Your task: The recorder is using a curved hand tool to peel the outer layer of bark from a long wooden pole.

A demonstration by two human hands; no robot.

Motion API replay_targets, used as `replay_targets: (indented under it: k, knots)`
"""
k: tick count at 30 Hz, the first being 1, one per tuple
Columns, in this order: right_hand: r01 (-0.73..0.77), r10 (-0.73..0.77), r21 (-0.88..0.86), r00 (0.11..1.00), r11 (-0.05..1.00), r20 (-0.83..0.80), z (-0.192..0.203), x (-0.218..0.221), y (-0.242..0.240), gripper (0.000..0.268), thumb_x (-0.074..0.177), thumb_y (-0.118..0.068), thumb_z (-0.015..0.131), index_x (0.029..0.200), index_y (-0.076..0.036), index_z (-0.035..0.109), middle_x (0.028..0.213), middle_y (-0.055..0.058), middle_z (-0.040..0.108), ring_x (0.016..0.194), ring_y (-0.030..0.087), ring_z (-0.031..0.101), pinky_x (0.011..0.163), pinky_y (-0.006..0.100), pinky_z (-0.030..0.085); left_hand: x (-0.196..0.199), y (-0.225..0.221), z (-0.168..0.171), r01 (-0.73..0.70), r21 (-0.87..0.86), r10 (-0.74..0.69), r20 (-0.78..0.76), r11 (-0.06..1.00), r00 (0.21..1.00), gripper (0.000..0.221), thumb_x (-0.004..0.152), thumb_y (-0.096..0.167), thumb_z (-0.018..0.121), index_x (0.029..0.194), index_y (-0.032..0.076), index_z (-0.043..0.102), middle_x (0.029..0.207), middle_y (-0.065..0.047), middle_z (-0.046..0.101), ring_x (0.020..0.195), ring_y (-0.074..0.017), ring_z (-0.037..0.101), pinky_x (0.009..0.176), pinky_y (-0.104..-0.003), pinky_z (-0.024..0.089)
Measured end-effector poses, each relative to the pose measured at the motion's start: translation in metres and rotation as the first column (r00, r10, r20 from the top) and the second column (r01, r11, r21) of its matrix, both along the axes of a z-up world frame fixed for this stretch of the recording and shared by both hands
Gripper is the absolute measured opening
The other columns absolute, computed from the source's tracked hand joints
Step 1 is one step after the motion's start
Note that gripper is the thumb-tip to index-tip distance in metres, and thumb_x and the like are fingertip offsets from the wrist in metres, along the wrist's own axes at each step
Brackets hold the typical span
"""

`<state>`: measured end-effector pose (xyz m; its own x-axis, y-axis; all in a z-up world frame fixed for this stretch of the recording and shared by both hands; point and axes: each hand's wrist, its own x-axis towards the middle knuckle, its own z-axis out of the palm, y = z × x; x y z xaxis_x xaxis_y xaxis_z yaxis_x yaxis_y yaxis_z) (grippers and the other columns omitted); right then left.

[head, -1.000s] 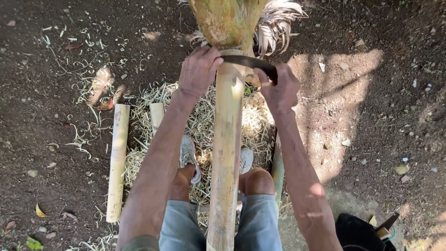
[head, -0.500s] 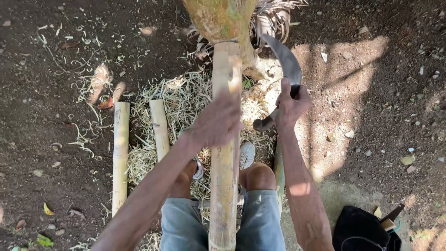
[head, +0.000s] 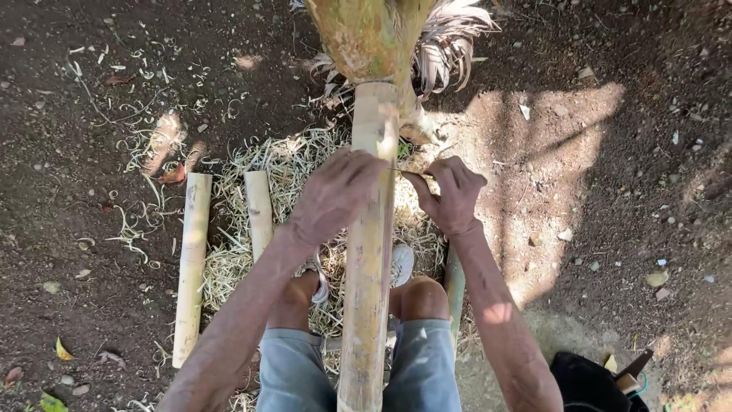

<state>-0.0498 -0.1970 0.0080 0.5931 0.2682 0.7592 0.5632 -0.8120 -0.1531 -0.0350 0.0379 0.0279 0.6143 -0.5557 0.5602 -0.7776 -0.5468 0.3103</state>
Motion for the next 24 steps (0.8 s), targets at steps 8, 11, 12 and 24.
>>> replay_targets:
  k: [8, 11, 12, 24]
  knots:
    - [-0.022, 0.026, 0.053, 0.997, 0.998, -0.078, -0.033, 0.034, -0.021, 0.022, 0.099, -0.01, 0.078, 0.1, -0.003, 0.057, 0.087, 0.007, 0.063, 0.067, 0.012, 0.062, 0.048, 0.024, 0.046, 0.054, 0.045, -0.029, -0.352, 0.141, 0.354, 0.013, 0.925, 0.935, 0.013, 0.094, 0.004, 0.056, 0.105, 0.004, 0.063, 0.091, -0.015, 0.07, 0.079, -0.0221, 0.07, 0.065, -0.033, 0.059]
    - [0.04, -0.043, -0.042, 0.996, 0.998, -0.078, -0.06, 0.058, -0.025, 0.015, 0.101, -0.007, 0.073, 0.099, -0.003, 0.059, 0.087, 0.008, 0.061, 0.066, 0.014, 0.058, 0.045, 0.026, 0.045, 0.063, 0.029, -0.031, -0.508, -0.135, 0.403, -0.453, 0.851, 0.795, 0.019, 0.103, 0.016, 0.051, 0.098, 0.001, 0.062, 0.073, -0.012, 0.064, 0.058, -0.0187, 0.065, 0.045, -0.032, 0.053]
    - [0.052, -0.06, -0.097, 0.995, 0.994, -0.081, -0.071, 0.068, -0.026, 0.012, 0.101, -0.006, 0.072, 0.098, -0.004, 0.061, 0.086, 0.008, 0.06, 0.066, 0.015, 0.056, 0.045, 0.027, 0.046, 0.065, 0.021, -0.028, -0.602, -0.243, 0.228, -0.768, 0.761, 0.598, 0.032, 0.111, 0.024, 0.048, 0.095, -0.001, 0.062, 0.065, -0.01, 0.06, 0.049, -0.0163, 0.062, 0.037, -0.031, 0.052]
    - [-0.19, 0.169, -0.29, 0.981, 0.938, -0.094, -0.021, 0.081, -0.005, 0.032, 0.083, 0.003, 0.069, 0.113, -0.002, 0.058, 0.113, 0.01, 0.06, 0.097, 0.027, 0.067, 0.066, 0.036, 0.057, 0.123, -0.038, -0.055, -0.864, -0.415, -0.218, -0.906, 0.285, 0.364, 0.028, 0.1, 0.019, 0.052, 0.088, -0.006, 0.055, 0.065, -0.011, 0.063, 0.046, -0.0203, 0.066, 0.038, -0.034, 0.058]
